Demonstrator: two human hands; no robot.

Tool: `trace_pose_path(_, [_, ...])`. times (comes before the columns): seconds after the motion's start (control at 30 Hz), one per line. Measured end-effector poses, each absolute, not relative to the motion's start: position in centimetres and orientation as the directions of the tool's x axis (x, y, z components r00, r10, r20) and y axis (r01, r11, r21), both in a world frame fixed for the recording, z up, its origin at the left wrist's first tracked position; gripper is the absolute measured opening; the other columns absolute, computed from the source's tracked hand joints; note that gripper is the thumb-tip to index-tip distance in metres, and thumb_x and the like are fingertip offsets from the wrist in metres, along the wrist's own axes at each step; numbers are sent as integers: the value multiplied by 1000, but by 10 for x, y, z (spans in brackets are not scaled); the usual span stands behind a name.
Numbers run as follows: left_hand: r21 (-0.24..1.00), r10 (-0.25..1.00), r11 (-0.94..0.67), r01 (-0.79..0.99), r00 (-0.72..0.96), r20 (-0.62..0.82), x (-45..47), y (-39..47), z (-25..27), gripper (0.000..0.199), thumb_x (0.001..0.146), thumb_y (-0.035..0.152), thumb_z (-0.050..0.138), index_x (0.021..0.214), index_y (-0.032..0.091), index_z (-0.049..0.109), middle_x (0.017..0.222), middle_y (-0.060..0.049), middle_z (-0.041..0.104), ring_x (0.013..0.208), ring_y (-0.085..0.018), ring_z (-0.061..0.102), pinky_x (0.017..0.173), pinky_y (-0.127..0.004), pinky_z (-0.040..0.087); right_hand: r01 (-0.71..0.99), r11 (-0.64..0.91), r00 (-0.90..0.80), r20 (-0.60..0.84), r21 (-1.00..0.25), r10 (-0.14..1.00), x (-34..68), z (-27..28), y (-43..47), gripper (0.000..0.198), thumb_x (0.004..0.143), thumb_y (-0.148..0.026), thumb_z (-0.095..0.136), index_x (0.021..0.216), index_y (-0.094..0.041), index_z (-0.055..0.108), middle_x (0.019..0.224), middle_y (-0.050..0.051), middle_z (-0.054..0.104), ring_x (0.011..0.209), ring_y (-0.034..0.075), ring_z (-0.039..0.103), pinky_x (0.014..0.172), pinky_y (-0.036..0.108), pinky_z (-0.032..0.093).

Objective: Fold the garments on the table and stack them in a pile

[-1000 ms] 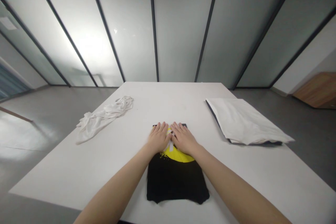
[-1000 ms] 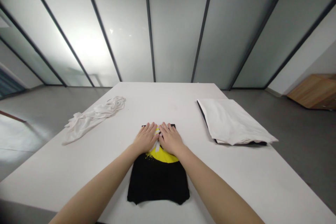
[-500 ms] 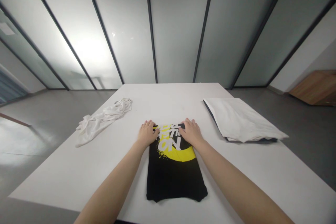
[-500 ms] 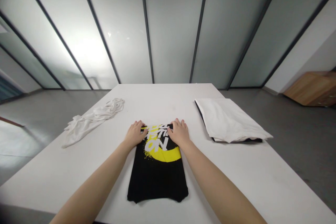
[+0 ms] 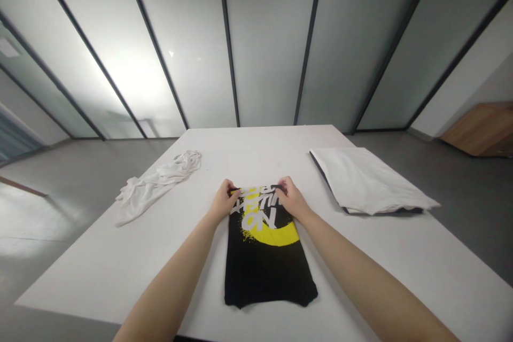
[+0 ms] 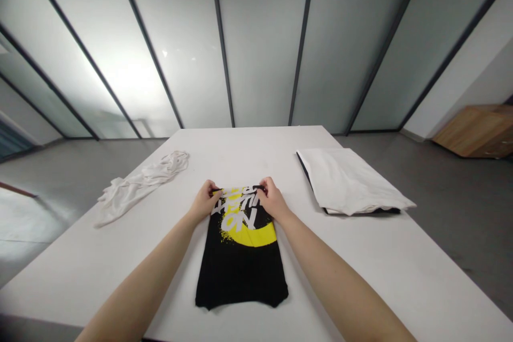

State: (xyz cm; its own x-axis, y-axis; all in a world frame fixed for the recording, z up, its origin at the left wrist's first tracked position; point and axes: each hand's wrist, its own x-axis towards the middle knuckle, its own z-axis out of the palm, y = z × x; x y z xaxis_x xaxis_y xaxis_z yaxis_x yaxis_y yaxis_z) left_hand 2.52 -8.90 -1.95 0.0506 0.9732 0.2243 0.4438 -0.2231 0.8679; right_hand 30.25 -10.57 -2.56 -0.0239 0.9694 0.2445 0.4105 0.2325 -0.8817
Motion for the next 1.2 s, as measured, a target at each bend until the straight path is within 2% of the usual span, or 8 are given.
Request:
trace_pose_path(0.07, [978, 994, -108, 179, 0, 110, 26, -89, -18, 34, 83, 40, 73, 100, 26, 47, 83, 5, 65, 71, -14, 63, 68, -26, 49, 193, 144, 22, 151, -970, 988, 301, -24, -105, 33, 89, -34, 53, 121, -27, 47, 94, -1, 71, 81, 20, 68, 73, 32, 54])
trace_pose_path(0.13, [998, 999, 48, -39, 6, -48, 26, -89, -16, 45, 82, 43, 78, 109, 27, 46, 86, 3, 69, 68, -14, 66, 64, -26, 51, 13, 12, 49, 13, -1000, 999, 302, -20, -103, 44, 86, -28, 55, 129, -28, 45, 92, -2, 71, 75, 18, 68, 66, 29, 54])
trace_pose_path(0.3, [936, 955, 295, -193, 25, -296, 19, -88, -11, 39, 84, 32, 84, 103, 23, 51, 81, -2, 73, 68, -14, 70, 62, -24, 56, -211, -270, -39, -268, -939, 963, 316, -7, -98, 37, 89, -20, 64, 124, -24, 54, 81, -1, 72, 65, 15, 67, 57, 23, 52])
trace_pose_path(0.47, [916, 929, 368, -161, 96, -357, 11, -86, -9, 30, 87, 28, 83, 86, 19, 54, 85, -9, 76, 67, -14, 72, 60, -23, 58, -147, -369, -173, -344, -918, 923, 326, 1, -98, 9, 97, -23, 67, 100, -19, 60, 93, 9, 78, 77, 17, 74, 67, 26, 61])
trace_pose_path(0.63, [914, 919, 384, -131, 147, -365, 9, -86, -9, 23, 88, 31, 82, 90, 14, 67, 95, -14, 79, 73, -17, 75, 64, -26, 61, -41, -451, -290, -421, -891, 859, 334, 5, -98, 15, 100, -28, 70, 105, -14, 67, 100, 14, 80, 80, 18, 76, 70, 27, 64])
trace_pose_path(0.83, [918, 916, 388, -78, 148, -374, 12, -89, -6, 31, 90, 38, 80, 97, 8, 77, 100, -18, 80, 75, -18, 75, 64, -25, 59, -50, -491, -343, -447, -870, 826, 340, 9, -97, 15, 102, -28, 68, 109, -15, 70, 100, 13, 81, 79, 18, 77, 71, 27, 64])
trace_pose_path(1.0, [924, 921, 381, -40, 101, -375, 15, -88, -8, 38, 82, 44, 87, 90, 9, 78, 85, -12, 78, 66, -14, 69, 61, -24, 55, -57, -521, -314, -480, -852, 819, 341, 8, -96, 15, 103, -27, 66, 110, -14, 69, 98, 13, 81, 75, 17, 76, 69, 27, 64])
trace_pose_path(1.2, [959, 957, 283, -10, 62, -282, 16, -86, -18, 48, 66, 55, 94, 76, 12, 73, 58, 2, 59, 50, -8, 51, 47, -20, 39, 42, -574, -303, -558, -818, 773, 347, 1, -93, 25, 102, -36, 69, 106, -12, 72, 89, 12, 80, 67, 17, 73, 69, 29, 65])
